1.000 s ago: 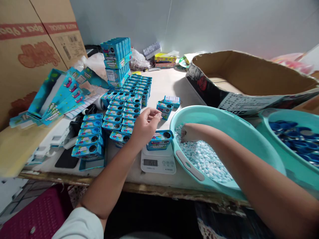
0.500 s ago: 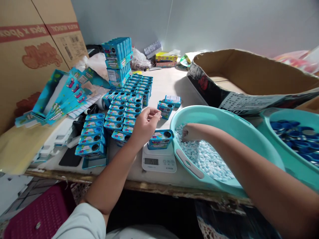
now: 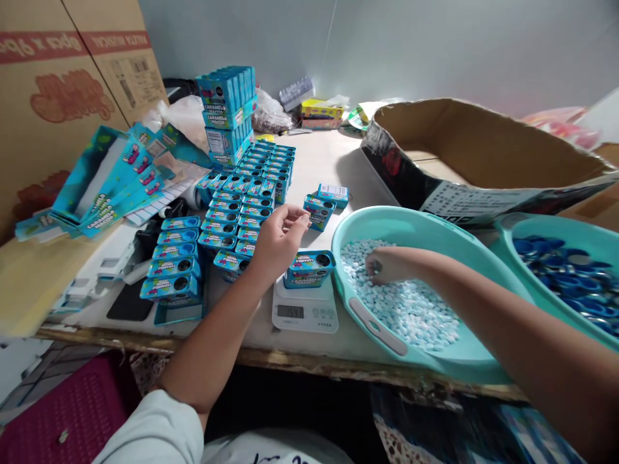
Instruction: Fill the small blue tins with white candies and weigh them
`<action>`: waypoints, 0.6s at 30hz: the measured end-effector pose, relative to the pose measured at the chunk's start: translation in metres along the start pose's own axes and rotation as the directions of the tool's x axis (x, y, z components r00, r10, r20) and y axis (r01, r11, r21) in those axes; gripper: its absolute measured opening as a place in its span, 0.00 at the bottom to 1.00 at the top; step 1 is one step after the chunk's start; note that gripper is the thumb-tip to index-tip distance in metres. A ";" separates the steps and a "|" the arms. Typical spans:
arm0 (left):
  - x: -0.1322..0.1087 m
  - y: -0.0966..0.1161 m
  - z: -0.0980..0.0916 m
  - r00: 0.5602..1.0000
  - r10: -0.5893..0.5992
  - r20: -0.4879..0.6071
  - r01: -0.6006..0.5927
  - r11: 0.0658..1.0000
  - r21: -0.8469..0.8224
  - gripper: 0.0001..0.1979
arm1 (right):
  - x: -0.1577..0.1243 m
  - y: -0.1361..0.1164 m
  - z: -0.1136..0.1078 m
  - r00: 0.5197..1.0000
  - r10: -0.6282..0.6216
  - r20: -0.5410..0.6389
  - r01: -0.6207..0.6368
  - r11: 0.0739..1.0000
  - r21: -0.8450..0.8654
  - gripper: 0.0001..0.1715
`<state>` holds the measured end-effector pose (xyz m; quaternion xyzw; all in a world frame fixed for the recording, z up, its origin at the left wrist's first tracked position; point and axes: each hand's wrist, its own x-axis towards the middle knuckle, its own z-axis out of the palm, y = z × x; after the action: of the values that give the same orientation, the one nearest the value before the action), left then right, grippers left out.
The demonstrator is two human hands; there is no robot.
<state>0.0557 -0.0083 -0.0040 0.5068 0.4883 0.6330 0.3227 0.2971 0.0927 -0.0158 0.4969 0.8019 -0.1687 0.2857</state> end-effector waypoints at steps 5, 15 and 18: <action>0.000 -0.001 0.000 1.000 0.009 -0.002 -0.009 1.000 -0.007 0.04 | 0.000 -0.001 -0.003 0.997 0.037 0.069 -0.037 0.999 0.005 0.08; -0.003 -0.001 0.001 0.999 0.035 0.025 -0.035 0.999 -0.004 0.05 | 0.003 0.002 -0.002 0.996 0.061 0.060 -0.066 0.993 0.093 0.10; -0.003 -0.003 0.001 0.999 0.041 0.030 -0.041 0.999 0.007 0.06 | 0.003 0.005 0.002 0.999 0.045 0.004 -0.045 0.988 0.151 0.09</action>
<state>0.0575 -0.0093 -0.0076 0.5273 0.4756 0.6298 0.3150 0.3011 0.0959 -0.0187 0.5350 0.7753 -0.2225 0.2514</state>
